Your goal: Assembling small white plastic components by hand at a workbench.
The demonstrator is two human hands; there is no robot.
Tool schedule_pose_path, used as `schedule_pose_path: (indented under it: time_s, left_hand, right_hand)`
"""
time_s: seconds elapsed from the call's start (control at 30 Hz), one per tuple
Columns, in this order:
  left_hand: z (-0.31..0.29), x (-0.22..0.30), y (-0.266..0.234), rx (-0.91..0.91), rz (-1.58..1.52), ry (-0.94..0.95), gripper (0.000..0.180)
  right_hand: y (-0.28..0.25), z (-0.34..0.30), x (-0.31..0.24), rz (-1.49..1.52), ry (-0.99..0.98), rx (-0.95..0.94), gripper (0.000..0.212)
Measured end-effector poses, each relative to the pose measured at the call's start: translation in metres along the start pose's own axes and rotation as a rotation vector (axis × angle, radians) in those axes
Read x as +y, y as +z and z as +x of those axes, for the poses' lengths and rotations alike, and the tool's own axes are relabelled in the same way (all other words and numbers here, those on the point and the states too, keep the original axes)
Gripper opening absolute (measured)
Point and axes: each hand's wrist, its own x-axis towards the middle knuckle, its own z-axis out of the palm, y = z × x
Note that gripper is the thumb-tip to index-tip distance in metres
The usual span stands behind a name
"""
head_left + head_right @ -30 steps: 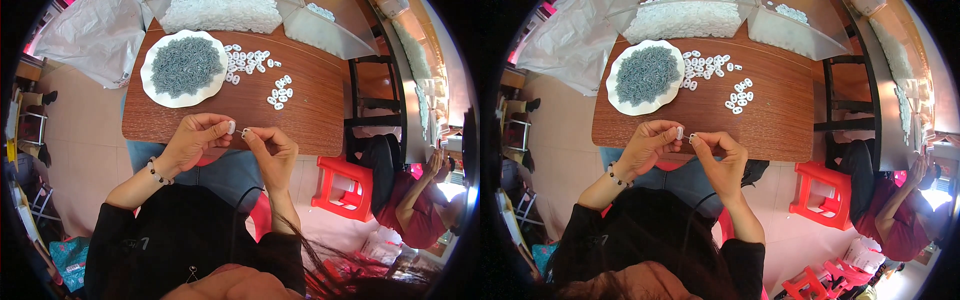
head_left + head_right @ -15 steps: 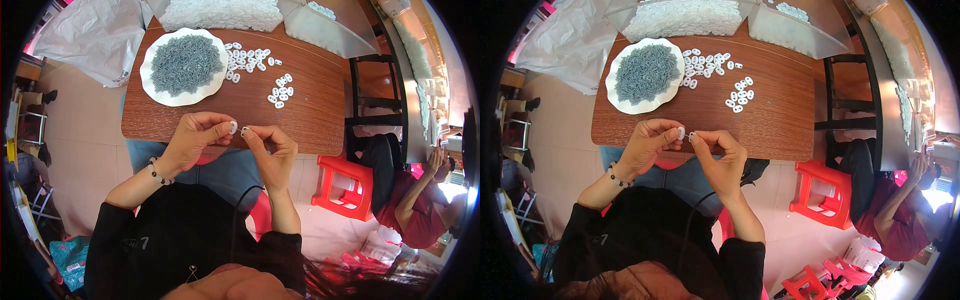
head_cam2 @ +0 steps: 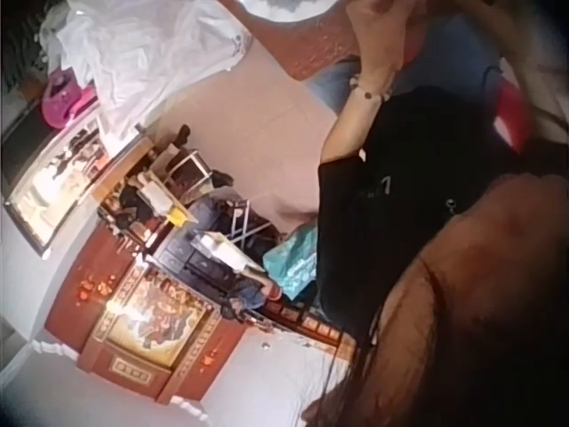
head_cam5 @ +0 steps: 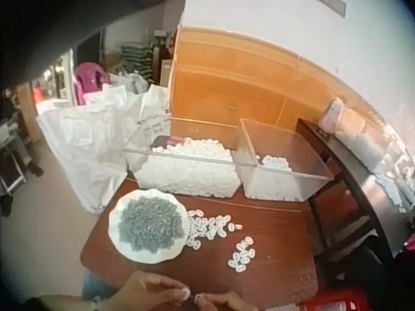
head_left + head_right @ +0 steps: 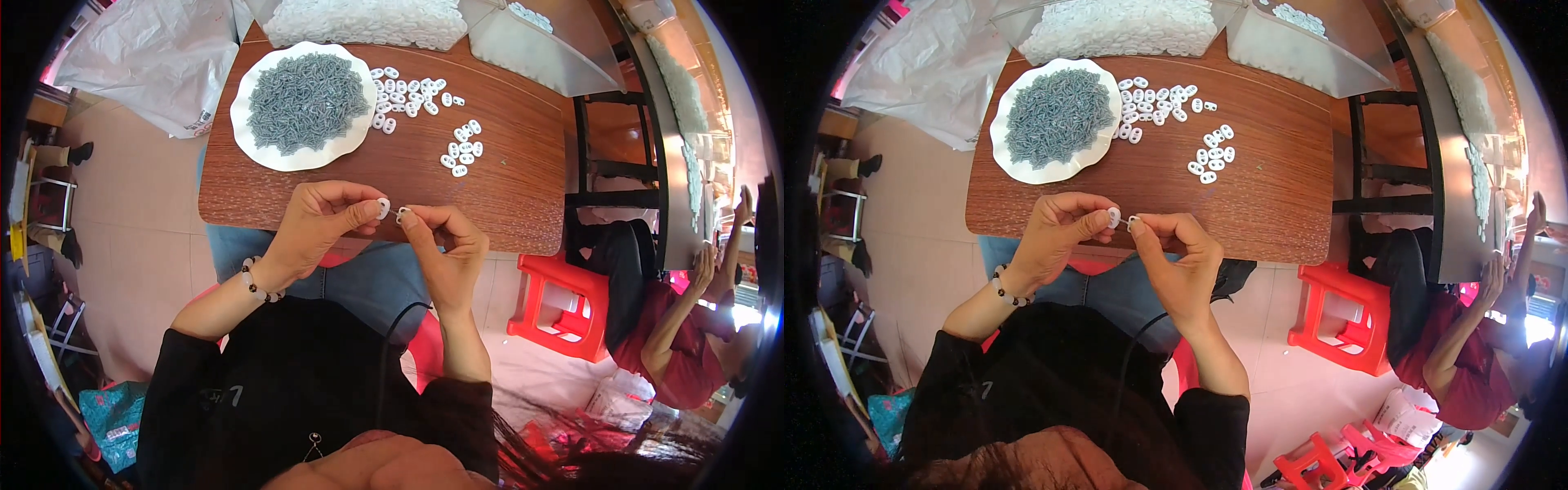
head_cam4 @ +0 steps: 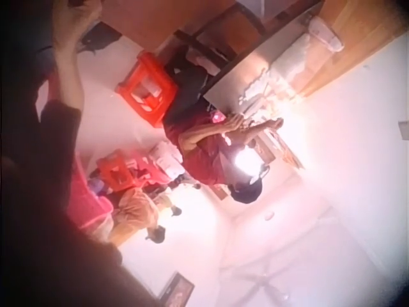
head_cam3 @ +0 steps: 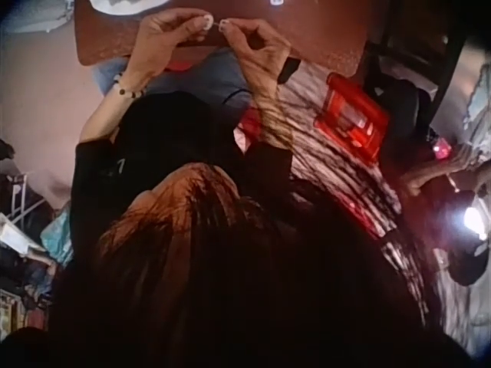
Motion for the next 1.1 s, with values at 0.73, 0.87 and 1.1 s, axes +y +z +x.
schedule_pose_path:
  time_s: [0.73,0.87,1.1]
  left_hand:
    - [0.005,0.010,-0.003,-0.114,-0.068,-0.297,0.019]
    - [0.005,0.010,-0.004,-0.084,0.023,-0.245,0.019]
    - [0.003,0.009,0.001,-0.036,0.112,-0.118,0.019]
  right_hand:
    - [-0.005,0.003,0.003,0.029,0.072,-0.063,0.007]
    - [-0.004,0.003,0.005,0.068,0.048,-0.077,0.008]
    - [-0.004,0.004,0.005,0.055,0.042,-0.090,0.008]
